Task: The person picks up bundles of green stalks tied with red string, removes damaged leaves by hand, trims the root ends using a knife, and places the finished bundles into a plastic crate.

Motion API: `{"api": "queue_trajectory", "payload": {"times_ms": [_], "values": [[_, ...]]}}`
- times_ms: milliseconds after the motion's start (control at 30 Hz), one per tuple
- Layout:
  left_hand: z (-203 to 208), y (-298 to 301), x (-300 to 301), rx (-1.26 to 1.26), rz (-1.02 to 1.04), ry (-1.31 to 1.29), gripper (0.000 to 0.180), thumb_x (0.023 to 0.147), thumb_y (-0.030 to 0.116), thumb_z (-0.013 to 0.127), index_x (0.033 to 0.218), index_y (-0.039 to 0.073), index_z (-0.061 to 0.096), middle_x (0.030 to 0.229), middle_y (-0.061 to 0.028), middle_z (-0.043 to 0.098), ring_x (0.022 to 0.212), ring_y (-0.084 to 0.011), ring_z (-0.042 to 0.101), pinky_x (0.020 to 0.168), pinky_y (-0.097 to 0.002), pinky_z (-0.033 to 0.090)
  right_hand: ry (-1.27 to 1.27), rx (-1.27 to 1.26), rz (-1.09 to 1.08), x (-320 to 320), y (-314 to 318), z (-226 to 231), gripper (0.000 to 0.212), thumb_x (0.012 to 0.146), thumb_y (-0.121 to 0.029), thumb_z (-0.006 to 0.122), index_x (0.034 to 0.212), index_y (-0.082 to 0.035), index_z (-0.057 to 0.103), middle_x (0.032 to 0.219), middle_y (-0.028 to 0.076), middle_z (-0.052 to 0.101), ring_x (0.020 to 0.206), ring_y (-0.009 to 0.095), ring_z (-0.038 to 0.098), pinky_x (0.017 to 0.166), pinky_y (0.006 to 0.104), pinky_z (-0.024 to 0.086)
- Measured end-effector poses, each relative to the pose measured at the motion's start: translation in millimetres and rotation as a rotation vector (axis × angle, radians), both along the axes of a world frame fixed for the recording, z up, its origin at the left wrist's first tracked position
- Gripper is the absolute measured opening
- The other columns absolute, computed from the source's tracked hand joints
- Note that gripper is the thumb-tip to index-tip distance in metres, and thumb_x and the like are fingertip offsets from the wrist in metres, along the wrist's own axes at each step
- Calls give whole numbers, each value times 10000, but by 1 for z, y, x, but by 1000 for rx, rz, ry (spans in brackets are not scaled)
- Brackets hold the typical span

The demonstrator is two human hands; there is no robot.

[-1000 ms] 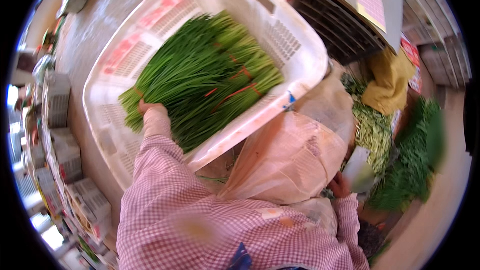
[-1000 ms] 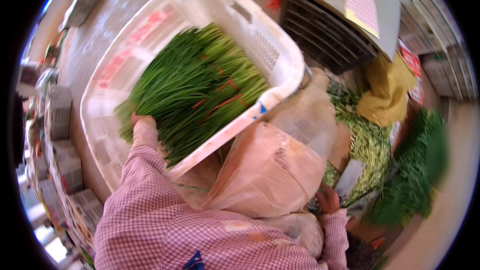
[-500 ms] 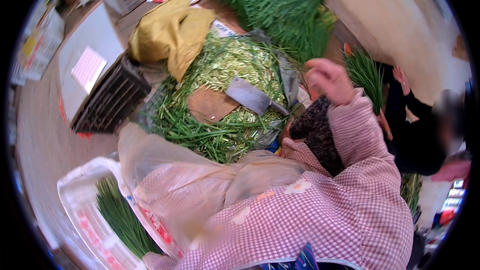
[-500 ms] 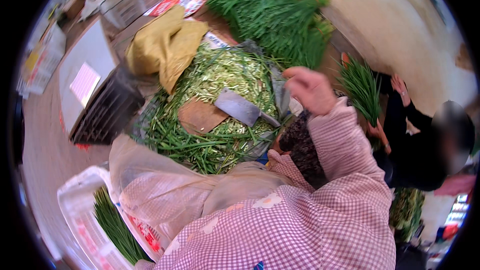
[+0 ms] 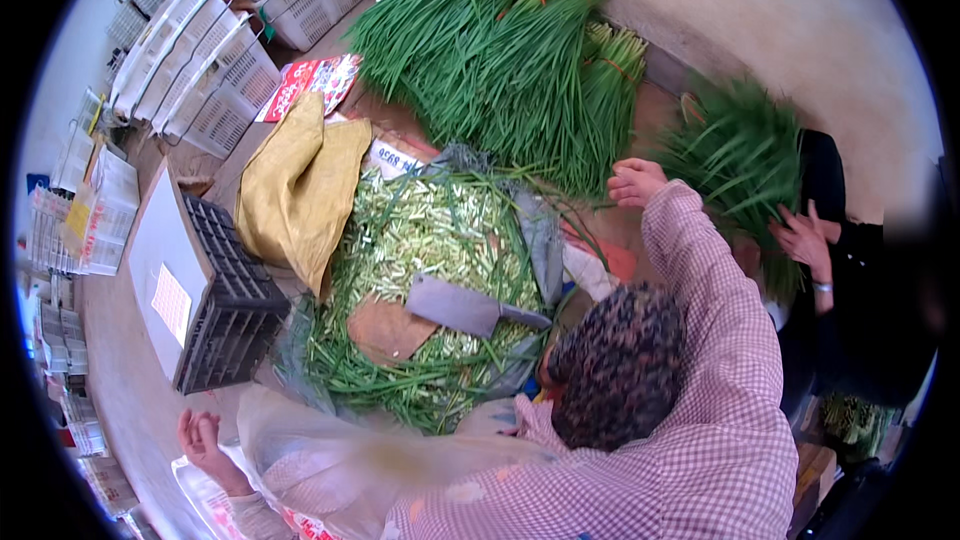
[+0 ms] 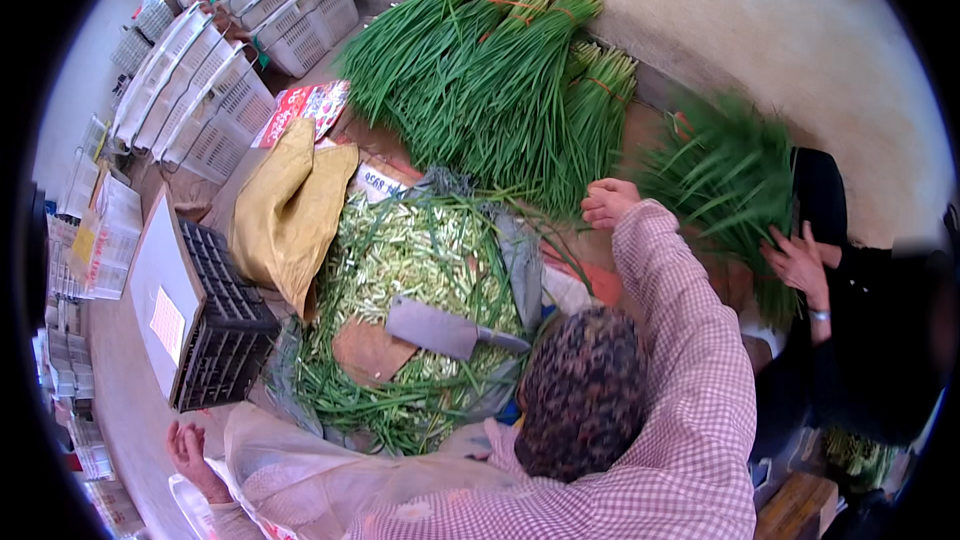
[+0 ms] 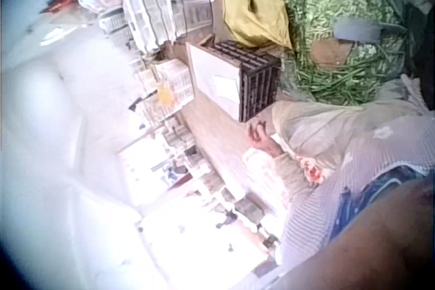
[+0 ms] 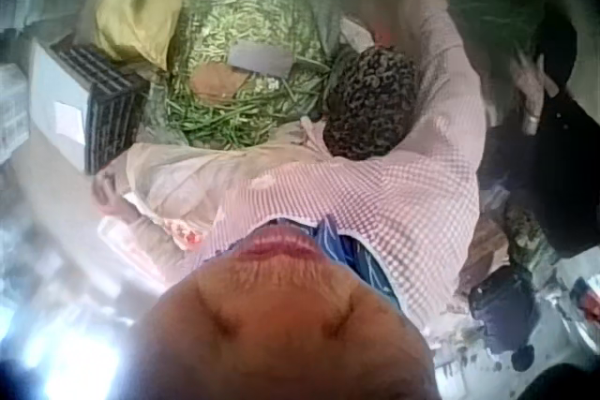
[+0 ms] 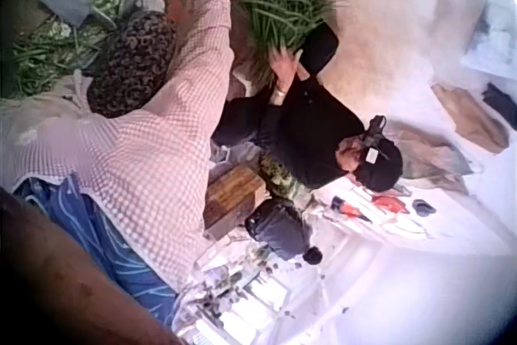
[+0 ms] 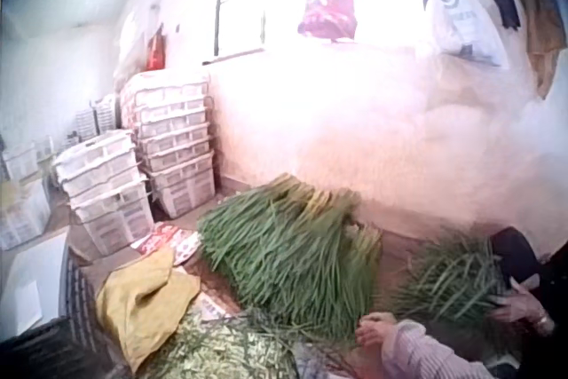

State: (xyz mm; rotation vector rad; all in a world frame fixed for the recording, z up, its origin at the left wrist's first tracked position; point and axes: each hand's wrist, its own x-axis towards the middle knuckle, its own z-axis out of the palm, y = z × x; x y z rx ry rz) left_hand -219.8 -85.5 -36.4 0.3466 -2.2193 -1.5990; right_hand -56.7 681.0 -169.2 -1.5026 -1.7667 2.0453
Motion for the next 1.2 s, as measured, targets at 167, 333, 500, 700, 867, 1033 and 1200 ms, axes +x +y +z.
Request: {"api": "queue_trajectory", "payload": {"times_ms": [167, 333, 500, 700, 867, 1033, 1200], "values": [[8, 171, 10, -374, -734, -187, 372, 841, -54, 598, 1201, 17, 543, 975, -78, 640, 896, -160, 624, 827, -292, 503, -62, 252, 92, -109, 80, -36, 606, 874, -299, 681, 1371, -82, 410, 1140, 166, 608, 960, 267, 638, 754, 433, 550], [-32, 227, 13, -538, -888, -378, 384, 764, -42, 640, 1142, -5, 579, 910, -101, 673, 857, -185, 657, 818, -313, 516, -4, 726, -9, -206, 168, -65, 1004, 739, -434, 785, 1425, 78, 261, 1351, 250, 484, 1226, 351, 490, 1074, 380, 355], [-55, 236, 23, -537, -890, -624, 415, 744, 1, 647, 1155, -9, 586, 950, -108, 676, 907, -213, 663, 843, -327, 512, 5, 555, -249, -297, 177, -67, 1276, 664, -515, 813, 1471, 98, 38, 1496, 282, 281, 1367, 369, 339, 1124, 383, 295], [-74, 252, 5, -687, -1064, -641, 396, 790, 50, 708, 1163, 7, 583, 950, -100, 695, 886, -192, 672, 827, -321, 520, -191, 565, -248, -298, 218, -76, 1177, 676, -308, 820, 1494, 26, 42, 1442, 302, 354, 1320, 385, 412, 1088, 396, 363], [-77, 283, -20, -660, -1204, -587, 439, 784, 79, 724, 1188, 1, 573, 991, -129, 690, 921, -229, 674, 837, -331, 520, -13, 585, -134, -263, 226, -35, 609, 678, -29, 662, 1259, 64, 506, 1195, 224, 582, 1086, 341, 574, 934, 394, 456], [-75, 316, -50, -637, -1367, -531, 451, 791, 106, 726, 1200, 0, 568, 1036, -139, 685, 961, -236, 665, 864, -339, 516, -120, 781, 48, -201, 268, 29, 499, 631, -1, 671, 1130, 19, 653, 1015, 188, 676, 979, 295, 627, 857, 384, 483], [-60, 320, -54, -444, -1361, -346, 451, 768, 51, 712, 1193, -20, 576, 1049, -151, 673, 962, -236, 662, 861, -337, 527, 36, 538, 300, -170, 141, 124, 580, 615, 108, 547, 1185, 18, 614, 987, 102, 659, 869, 229, 626, 775, 341, 518]]}}
